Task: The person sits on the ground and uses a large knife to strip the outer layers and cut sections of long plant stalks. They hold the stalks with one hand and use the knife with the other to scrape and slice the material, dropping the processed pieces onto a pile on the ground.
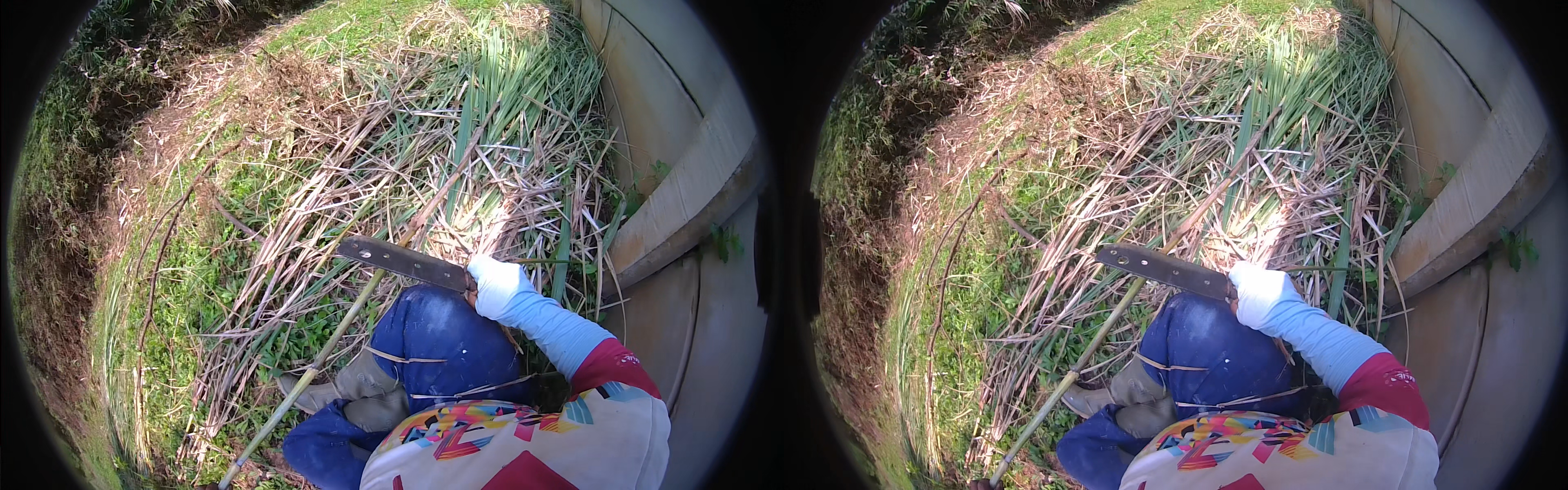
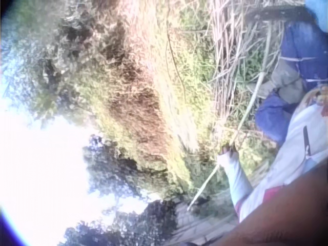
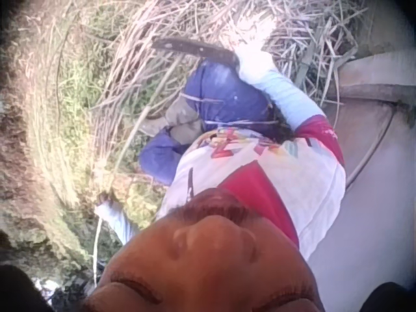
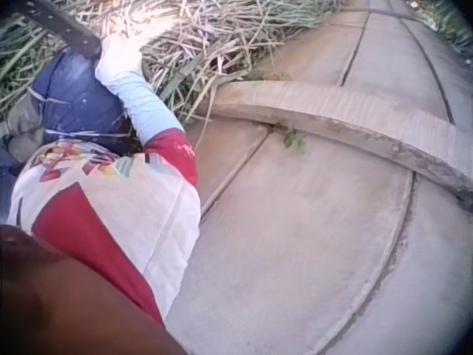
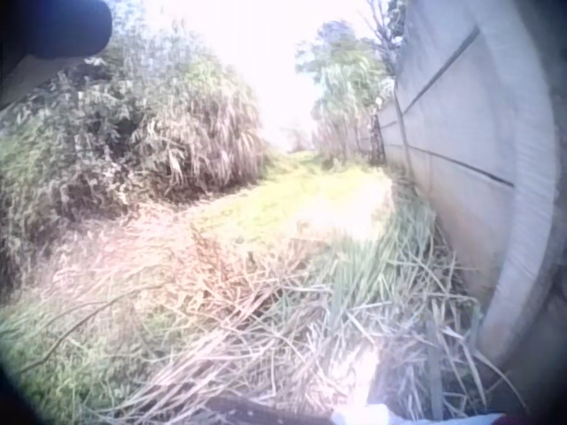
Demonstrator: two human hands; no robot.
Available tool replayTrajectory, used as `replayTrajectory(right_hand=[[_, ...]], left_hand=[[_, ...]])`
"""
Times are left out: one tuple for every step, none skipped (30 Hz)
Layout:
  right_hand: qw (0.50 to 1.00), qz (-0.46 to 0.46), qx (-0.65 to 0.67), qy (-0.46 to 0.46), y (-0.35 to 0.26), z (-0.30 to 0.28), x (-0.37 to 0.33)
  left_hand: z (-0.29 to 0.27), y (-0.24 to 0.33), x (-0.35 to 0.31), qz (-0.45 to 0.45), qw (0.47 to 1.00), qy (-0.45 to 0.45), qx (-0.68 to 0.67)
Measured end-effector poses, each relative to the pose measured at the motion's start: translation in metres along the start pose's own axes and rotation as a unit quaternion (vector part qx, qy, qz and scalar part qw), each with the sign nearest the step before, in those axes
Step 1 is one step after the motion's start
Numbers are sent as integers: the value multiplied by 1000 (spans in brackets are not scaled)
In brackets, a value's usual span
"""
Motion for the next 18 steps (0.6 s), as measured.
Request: replayTrajectory(right_hand=[[999, -21, -19, -28, -17, 5, 1], [999, -32, -12, -35, -21, 9, 5], [998, -45, -4, -44, -23, 15, 9], [998, -27, -12, -59, -18, 15, 14], [997, -14, -21, -74, -13, 13, 22], [998, 13, -24, -58, -3, 6, 31], [998, 32, -48, -9, 37, 14, 44], [993, 97, -69, -2, 81, 19, 64], [974, 206, -79, 46, 126, 15, 84], [953, 293, -71, 30, 135, -4, 93], [947, 310, -81, -7, 161, -6, 108], [940, 305, -153, -19, 250, 10, 123], [939, 319, -128, 15, 255, 14, 123], [934, 337, -103, 54, 263, 10, 114], [920, 372, -5, 128, 223, -2, 91], [936, 327, 17, 130, 220, 4, 81], [946, 290, 43, 135, 205, 10, 69], [959, 234, 78, 138, 178, 14, 59]], left_hand=[[-2, -4, 0, 10, 1000, 8, -5], [1, -7, -1, 17, 1000, 18, -17], [0, -12, -4, 14, 1000, 6, -13], [-5, -20, -8, 10, 1000, -6, -8], [-7, -28, -14, 3, 1000, -20, -2], [-8, -40, -25, 16, 1000, 10, -1], [-13, -43, -26, 40, 999, 14, 22], [-8, -52, -34, 32, 999, 3, 32], [0, -67, -46, 25, 999, -9, 44], [13, -91, -71, -30, 999, 20, -25], [35, -117, -100, -83, 991, 54, -95], [62, -130, -102, -121, 971, 94, -181], [37, -108, -93, -105, 987, 114, -50], [5, -71, -63, -78, 986, 127, 74], [-32, -36, -40, -61, 966, 140, 207], [-40, -24, -30, -68, 960, 161, 220], [-39, -25, -29, -87, 961, 172, 197], [-36, -28, -31, -114, 964, 183, 156]])
Point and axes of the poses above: each hand's wrist, its own x-axis towards the middle knuckle, its own z-axis out of the palm, y = z × x, the point moved 5 cm from there along x, towards the middle knuckle
